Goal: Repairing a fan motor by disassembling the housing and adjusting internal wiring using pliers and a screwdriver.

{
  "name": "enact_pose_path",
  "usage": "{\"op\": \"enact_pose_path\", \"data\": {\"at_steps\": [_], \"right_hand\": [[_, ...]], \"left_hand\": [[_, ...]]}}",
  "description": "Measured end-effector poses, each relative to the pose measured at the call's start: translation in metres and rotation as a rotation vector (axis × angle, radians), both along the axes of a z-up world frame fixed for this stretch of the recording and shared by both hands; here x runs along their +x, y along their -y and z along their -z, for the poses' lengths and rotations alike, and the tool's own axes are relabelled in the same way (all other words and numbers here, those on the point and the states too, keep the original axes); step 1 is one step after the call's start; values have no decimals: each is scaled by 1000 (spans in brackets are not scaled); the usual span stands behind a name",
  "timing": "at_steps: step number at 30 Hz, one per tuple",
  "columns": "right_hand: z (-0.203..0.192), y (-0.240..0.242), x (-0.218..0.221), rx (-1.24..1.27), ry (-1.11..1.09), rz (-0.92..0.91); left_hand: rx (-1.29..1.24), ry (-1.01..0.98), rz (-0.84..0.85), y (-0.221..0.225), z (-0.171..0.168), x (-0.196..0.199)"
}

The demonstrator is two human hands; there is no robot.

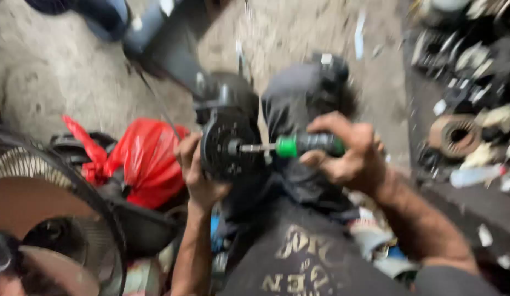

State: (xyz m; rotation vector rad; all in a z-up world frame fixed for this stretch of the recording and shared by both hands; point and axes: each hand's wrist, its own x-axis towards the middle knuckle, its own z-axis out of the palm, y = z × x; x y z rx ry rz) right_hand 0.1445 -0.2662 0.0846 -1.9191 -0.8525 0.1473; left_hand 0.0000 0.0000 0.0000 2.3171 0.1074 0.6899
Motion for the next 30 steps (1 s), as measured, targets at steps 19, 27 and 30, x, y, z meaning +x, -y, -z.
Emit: {"op": "enact_pose_path", "data": {"at_steps": [19, 27, 30], "right_hand": [[-22, -1, 26, -109, -198, -239], [-27, -4, 33, -142, -169, -306], [-27, -5, 38, -154, -21, -318]], "left_hand": [[16, -38, -28, 2, -14, 7], [18, -36, -22, 3, -12, 4], [34, -4, -25, 4, -18, 11]]}}
